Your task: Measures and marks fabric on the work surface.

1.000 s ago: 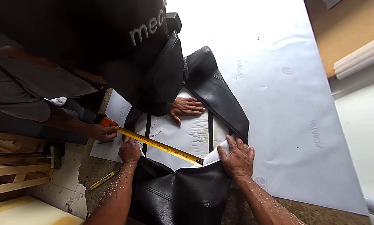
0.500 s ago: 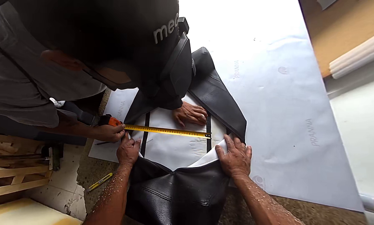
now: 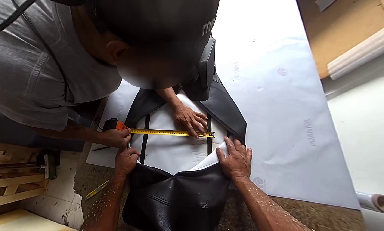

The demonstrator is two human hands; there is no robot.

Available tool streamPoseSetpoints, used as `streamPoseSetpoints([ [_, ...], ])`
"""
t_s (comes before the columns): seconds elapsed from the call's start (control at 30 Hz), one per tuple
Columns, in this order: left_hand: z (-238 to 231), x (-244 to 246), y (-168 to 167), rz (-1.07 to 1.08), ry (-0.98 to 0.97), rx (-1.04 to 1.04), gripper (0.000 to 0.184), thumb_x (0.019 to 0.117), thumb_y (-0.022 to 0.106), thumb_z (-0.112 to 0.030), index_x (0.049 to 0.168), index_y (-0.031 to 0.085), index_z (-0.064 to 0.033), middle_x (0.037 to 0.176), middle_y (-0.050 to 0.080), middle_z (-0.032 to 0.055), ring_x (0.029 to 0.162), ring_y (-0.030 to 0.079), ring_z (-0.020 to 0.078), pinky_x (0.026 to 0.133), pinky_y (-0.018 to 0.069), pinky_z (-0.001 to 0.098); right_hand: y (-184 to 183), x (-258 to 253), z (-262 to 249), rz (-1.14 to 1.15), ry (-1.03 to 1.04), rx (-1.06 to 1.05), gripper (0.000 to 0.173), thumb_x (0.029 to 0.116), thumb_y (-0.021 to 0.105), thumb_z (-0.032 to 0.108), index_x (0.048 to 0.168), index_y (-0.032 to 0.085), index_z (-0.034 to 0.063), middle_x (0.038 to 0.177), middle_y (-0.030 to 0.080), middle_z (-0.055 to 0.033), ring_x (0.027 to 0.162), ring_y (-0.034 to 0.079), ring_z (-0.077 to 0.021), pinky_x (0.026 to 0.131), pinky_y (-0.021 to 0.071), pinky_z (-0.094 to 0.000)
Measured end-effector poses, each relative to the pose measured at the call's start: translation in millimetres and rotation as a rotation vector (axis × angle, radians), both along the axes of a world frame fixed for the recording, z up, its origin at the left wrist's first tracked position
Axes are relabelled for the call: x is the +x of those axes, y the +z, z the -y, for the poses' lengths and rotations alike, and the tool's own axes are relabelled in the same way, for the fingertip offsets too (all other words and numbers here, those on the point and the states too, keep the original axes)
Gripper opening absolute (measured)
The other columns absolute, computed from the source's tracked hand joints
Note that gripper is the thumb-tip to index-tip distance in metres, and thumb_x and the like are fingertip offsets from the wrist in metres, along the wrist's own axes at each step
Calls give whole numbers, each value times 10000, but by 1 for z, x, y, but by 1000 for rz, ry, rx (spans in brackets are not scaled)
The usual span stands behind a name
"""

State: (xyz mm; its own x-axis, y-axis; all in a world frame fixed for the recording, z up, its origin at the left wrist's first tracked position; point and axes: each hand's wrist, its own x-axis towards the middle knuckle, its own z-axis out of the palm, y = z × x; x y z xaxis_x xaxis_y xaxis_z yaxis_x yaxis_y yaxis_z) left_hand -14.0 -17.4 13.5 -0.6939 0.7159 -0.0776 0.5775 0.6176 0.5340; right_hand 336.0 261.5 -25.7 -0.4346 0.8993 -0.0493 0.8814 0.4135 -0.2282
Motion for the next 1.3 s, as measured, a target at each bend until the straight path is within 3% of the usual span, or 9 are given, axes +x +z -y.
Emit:
streamPoseSetpoints([
  [0.07, 4, 6, -9, -153, -17, 0, 309, 932, 566, -326, 743, 698, -121, 885, 699, 105, 930, 672, 303, 864, 534, 561, 0, 0, 1, 9, -2, 0, 725, 955, 291, 712, 1534, 497, 328, 1584, 469, -110, 1472, 418, -314, 1235, 159, -622],
  [0.13, 5, 15, -20, -292, 22, 42, 478, 940, 588, -501, 706, 662, -91, 974, 693, 171, 1016, 652, 377, 940, 506, 587, 1, -1, 2, 11, -6, -1, 711, 960, 300, 699, 1535, 496, 329, 1582, 470, -112, 1471, 419, -317, 1235, 160, -625],
  [0.27, -3, 29, -22, -463, 133, 15, 422, 929, 557, -415, 766, 709, -57, 1172, 696, 260, 1146, 621, 497, 919, 469, 684, 4, -1, 3, 22, -16, -9, 690, 964, 310, 689, 1532, 497, 344, 1586, 468, -83, 1465, 429, -292, 1238, 165, -611],
  [0.4, -4, 28, -23, -449, 173, -28, 409, 914, 549, -407, 761, 704, -61, 1255, 676, 256, 1223, 584, 493, 1012, 419, 669, 5, -3, 3, 33, -20, -37, 693, 962, 309, 702, 1540, 480, 360, 1606, 444, -64, 1482, 407, -276, 1245, 147, -606],
  [0.6, -5, 27, -24, -420, 193, -24, 364, 884, 587, -365, 719, 671, -52, 1279, 655, 274, 1246, 549, 514, 1019, 405, 665, 5, -3, 3, 30, -16, -41, 685, 969, 313, 694, 1549, 464, 362, 1621, 425, -54, 1489, 396, -270, 1243, 149, -605],
  [0.93, -5, 25, -24, -418, 208, 7, 338, 850, 606, -347, 695, 641, -49, 1206, 642, 300, 1219, 546, 517, 1010, 410, 666, 4, -4, 3, 26, -14, -38, 675, 970, 321, 691, 1549, 460, 374, 1621, 423, -48, 1492, 391, -267, 1245, 141, -608],
  [1.3, -3, 23, -28, -405, 207, 12, 334, 852, 602, -347, 713, 658, -49, 1303, 623, 289, 1276, 527, 510, 1044, 394, 666, 4, -4, 3, 23, -14, -33, 675, 967, 319, 690, 1541, 475, 370, 1615, 433, -50, 1490, 396, -267, 1245, 148, -604],
])
